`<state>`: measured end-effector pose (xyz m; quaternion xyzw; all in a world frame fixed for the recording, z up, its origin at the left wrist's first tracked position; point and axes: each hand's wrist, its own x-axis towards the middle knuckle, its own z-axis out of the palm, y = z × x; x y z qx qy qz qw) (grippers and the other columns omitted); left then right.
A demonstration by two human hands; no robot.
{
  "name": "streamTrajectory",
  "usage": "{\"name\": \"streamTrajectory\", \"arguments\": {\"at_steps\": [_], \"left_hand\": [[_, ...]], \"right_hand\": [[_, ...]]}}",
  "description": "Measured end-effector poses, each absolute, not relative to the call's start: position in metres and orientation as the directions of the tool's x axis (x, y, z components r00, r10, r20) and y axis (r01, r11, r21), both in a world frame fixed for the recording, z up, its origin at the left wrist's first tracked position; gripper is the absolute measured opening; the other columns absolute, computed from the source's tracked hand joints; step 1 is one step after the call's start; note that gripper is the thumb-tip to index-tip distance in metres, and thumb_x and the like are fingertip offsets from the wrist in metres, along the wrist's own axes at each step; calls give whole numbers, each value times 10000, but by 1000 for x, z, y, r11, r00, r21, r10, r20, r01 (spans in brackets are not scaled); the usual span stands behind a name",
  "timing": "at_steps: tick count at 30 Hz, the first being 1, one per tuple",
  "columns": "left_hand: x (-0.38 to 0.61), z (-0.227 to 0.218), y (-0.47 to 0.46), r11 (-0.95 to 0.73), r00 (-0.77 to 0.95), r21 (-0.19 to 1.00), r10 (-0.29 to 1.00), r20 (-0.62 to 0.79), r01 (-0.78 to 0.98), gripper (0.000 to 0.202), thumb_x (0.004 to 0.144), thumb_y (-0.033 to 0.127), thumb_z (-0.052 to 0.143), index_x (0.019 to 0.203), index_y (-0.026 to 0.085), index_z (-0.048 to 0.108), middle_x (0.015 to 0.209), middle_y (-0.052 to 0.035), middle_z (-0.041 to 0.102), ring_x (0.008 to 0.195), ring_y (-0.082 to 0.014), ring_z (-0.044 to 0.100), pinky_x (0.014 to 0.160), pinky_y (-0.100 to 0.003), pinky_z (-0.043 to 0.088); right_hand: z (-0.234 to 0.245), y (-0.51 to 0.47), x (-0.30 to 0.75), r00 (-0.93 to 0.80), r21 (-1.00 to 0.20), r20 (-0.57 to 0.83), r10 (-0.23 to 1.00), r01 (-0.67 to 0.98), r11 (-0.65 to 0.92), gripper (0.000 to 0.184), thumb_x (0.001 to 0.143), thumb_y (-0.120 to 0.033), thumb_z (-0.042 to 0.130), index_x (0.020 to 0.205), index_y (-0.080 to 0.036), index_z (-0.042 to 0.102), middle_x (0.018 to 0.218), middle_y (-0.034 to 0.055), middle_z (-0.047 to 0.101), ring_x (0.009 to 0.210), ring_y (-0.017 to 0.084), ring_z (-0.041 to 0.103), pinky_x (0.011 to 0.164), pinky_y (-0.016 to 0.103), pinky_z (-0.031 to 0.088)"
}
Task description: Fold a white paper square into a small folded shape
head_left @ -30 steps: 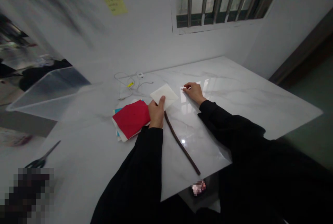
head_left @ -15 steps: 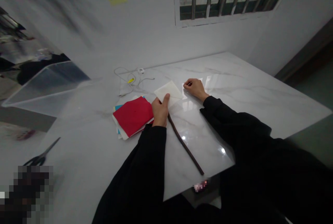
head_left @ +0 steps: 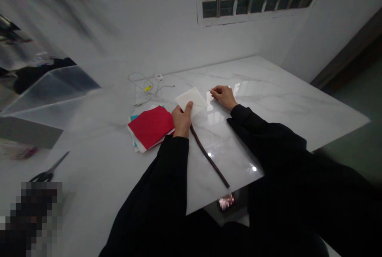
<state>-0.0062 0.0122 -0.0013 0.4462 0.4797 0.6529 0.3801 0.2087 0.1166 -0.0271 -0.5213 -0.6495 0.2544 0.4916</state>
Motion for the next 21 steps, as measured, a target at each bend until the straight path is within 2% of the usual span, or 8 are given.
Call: {"name": "streamTrajectory", "arguments": {"at_steps": [5,10,14,17,21], "left_hand": [[-4,0,11,-238,-288,969,935,209,-67,460,807,480,817,1067,102,790,1170,-189,805,1071,-305,760,965,-407,591],[-1,-2,9,-209,-231,977,953,198,-26,463,811,496,812,1065,110,787,1158,-178,808,1054,-298,756,956,-401,591],[1,-2,7,-191,-202,982,961,187,0,452,812,491,810,1063,115,791,1135,-168,810,1005,-287,757,925,-389,591],[4,-1,5,-185,-180,983,967,182,1,449,808,486,811,1062,116,794,1112,-158,812,971,-273,752,883,-367,592],[6,4,2,-173,-153,985,973,171,-2,440,793,483,826,1030,113,803,1040,-150,814,907,-264,739,805,-343,592]], "right_hand": [[-31,106,216,24,-886,324,946,359,294,175,877,-322,749,895,-159,810,756,51,771,685,178,705,744,311,576],[-29,79,220,40,-975,209,977,87,204,193,813,-267,818,971,-159,795,818,58,798,734,174,744,787,321,633],[-21,55,221,30,-989,112,993,-96,114,270,744,-311,919,894,-168,747,832,68,799,778,190,764,835,369,662],[-16,46,221,18,-989,76,997,-123,77,277,741,-327,928,865,-174,734,851,69,797,779,173,751,839,357,654],[-14,44,221,5,-994,77,997,-71,77,252,789,-366,872,871,-178,726,888,67,798,780,144,706,774,295,609]]}}
